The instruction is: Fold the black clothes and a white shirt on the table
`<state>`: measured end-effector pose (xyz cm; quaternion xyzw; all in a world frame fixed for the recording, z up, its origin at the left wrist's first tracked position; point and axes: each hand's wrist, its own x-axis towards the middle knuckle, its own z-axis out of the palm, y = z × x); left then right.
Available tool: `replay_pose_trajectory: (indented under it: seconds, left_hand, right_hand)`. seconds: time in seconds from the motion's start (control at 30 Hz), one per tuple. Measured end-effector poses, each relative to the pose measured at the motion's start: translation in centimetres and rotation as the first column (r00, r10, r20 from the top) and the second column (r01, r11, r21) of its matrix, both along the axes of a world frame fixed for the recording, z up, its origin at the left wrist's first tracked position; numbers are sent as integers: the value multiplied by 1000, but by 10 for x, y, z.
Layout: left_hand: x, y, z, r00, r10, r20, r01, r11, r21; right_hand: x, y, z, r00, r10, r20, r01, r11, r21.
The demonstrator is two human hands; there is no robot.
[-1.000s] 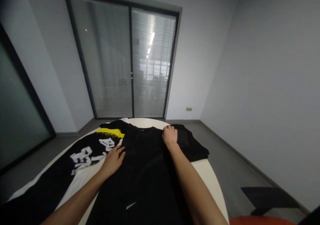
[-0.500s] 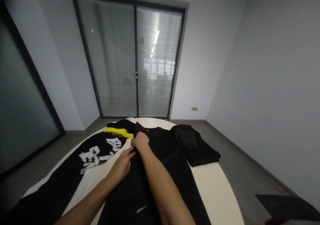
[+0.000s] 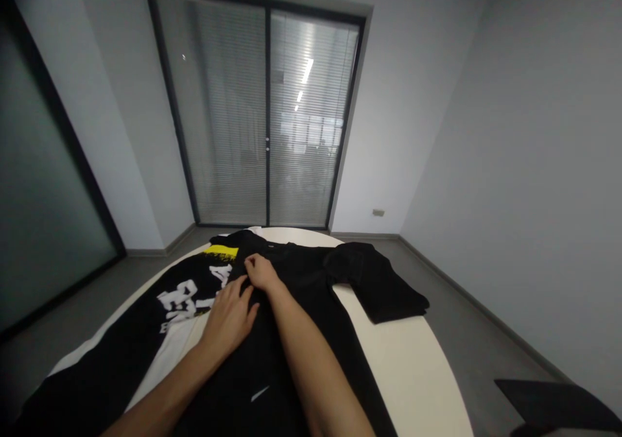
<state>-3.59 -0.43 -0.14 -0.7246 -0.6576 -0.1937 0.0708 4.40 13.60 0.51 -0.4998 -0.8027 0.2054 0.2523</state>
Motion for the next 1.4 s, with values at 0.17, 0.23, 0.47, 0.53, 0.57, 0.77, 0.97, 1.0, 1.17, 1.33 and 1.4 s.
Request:
replay_pose_trajectory:
  seconds: [0.17, 0.23, 0.47, 0.53, 0.57, 0.77, 0.97, 1.0, 1.17, 1.33, 1.4]
  left_hand:
    - [9, -6, -14, 981, -192, 23, 190, 941, -280]
    - [8, -7, -14, 980, -196, 26, 191, 908, -374]
    - [4, -5, -6, 981, -187, 57, 194, 883, -428]
    - [7, -7, -6, 985, -171, 35, 171, 903, -395]
    - [9, -9, -7, 986, -168, 17, 163, 913, -373]
    - [15, -17, -6, 970, -241, 34, 239, 919, -315]
    - [14, -16, -4, 976, -214, 46, 212, 877, -430]
    - [14, -15, -4, 978, -204, 42, 202, 877, -435]
    - [16, -14, -8, 982, -184, 50, 188, 882, -433]
    - [15, -10, -12, 961, -275, 29, 270, 912, -310]
    - [16, -8, -11, 948, -317, 39, 315, 907, -281]
  right_hand:
    - [44, -13, 6, 986, -118, 114, 109, 991, 81]
    - [64, -24, 8, 972, -158, 175, 140, 984, 113]
    - [120, -78, -7, 979, -104, 178, 50, 958, 282]
    - [127, -90, -16, 982, -123, 144, 78, 955, 286]
    - [129, -94, -19, 982, -132, 136, 89, 956, 281]
    - [134, -93, -15, 973, -109, 204, 67, 977, 203]
    - [185, -43, 17, 758, -506, 411, 444, 863, 243]
    - [197, -35, 18, 715, -561, 418, 495, 828, 264]
    - [229, -18, -1, 575, -676, 460, 608, 730, 313]
    - [226, -13, -14, 480, -766, 428, 658, 637, 401]
    - [229, -11, -12, 491, -765, 416, 676, 636, 372]
